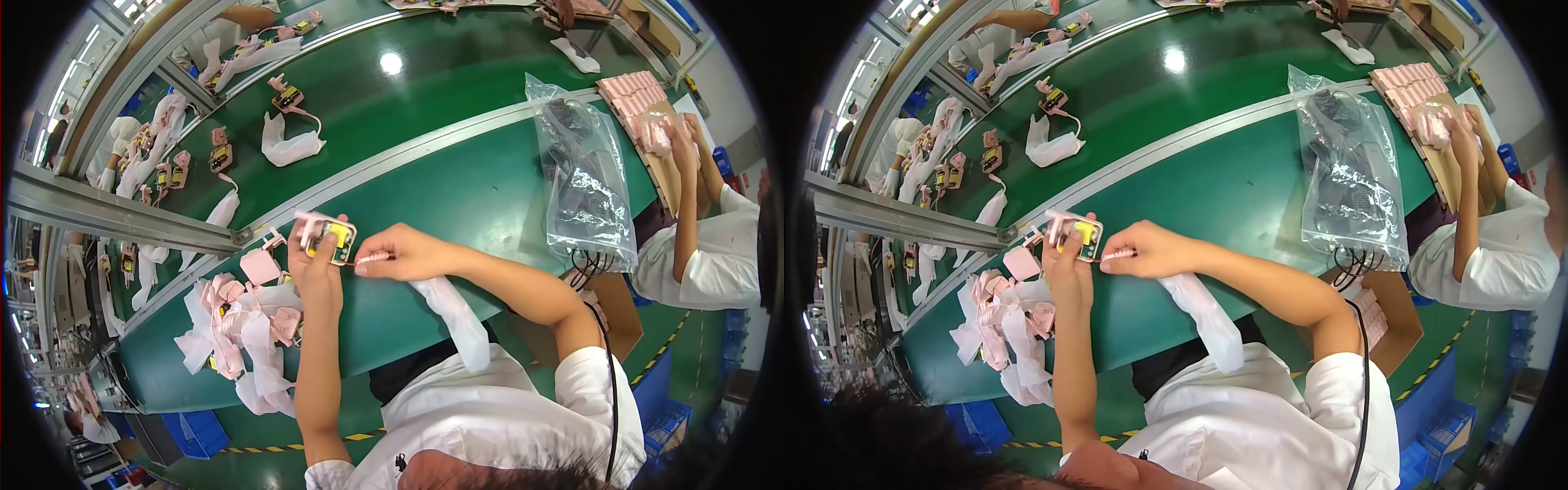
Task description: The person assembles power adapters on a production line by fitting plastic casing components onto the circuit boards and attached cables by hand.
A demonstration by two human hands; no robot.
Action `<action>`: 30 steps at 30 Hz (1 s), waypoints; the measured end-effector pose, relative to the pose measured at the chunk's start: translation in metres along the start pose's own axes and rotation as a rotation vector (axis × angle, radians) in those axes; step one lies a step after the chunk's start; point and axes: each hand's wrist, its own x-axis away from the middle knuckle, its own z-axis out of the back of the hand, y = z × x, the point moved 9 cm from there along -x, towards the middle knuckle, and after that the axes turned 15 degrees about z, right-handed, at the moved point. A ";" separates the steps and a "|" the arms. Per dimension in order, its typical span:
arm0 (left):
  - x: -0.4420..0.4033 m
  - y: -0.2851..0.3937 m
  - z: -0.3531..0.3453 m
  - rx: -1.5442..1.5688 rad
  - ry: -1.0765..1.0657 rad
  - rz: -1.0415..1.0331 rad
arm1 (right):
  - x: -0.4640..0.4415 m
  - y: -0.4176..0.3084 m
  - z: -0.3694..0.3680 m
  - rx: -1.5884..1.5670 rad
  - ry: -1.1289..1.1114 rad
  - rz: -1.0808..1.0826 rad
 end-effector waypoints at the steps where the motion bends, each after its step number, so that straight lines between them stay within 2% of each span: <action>1: -0.002 -0.002 0.007 0.039 0.010 0.036 | 0.001 -0.011 0.008 0.061 0.034 0.028; 3: -0.003 -0.007 0.017 0.115 0.027 0.111 | 0.003 -0.023 0.023 0.039 0.113 0.062; 8: -0.001 -0.020 0.000 0.272 -0.136 0.267 | 0.006 -0.027 0.049 -0.051 0.250 0.122; 14: 0.017 -0.044 -0.040 -0.004 -0.417 0.471 | 0.009 -0.022 0.058 -0.193 0.310 0.133; 19: 0.023 -0.039 -0.051 -0.106 -0.515 0.456 | 0.007 -0.034 0.056 -0.252 0.316 0.167; 22: 0.024 -0.039 -0.053 -0.128 -0.515 0.447 | 0.008 -0.036 0.053 -0.204 0.272 0.105; 25: 0.023 -0.043 -0.051 -0.193 -0.524 0.409 | 0.010 -0.041 0.055 0.036 0.279 0.083; 26: 0.023 -0.046 -0.050 -0.269 -0.510 0.414 | 0.008 -0.042 0.051 -0.016 0.278 0.111; 30: 0.024 -0.047 -0.049 -0.308 -0.386 0.412 | 0.008 -0.043 0.051 0.119 0.276 0.199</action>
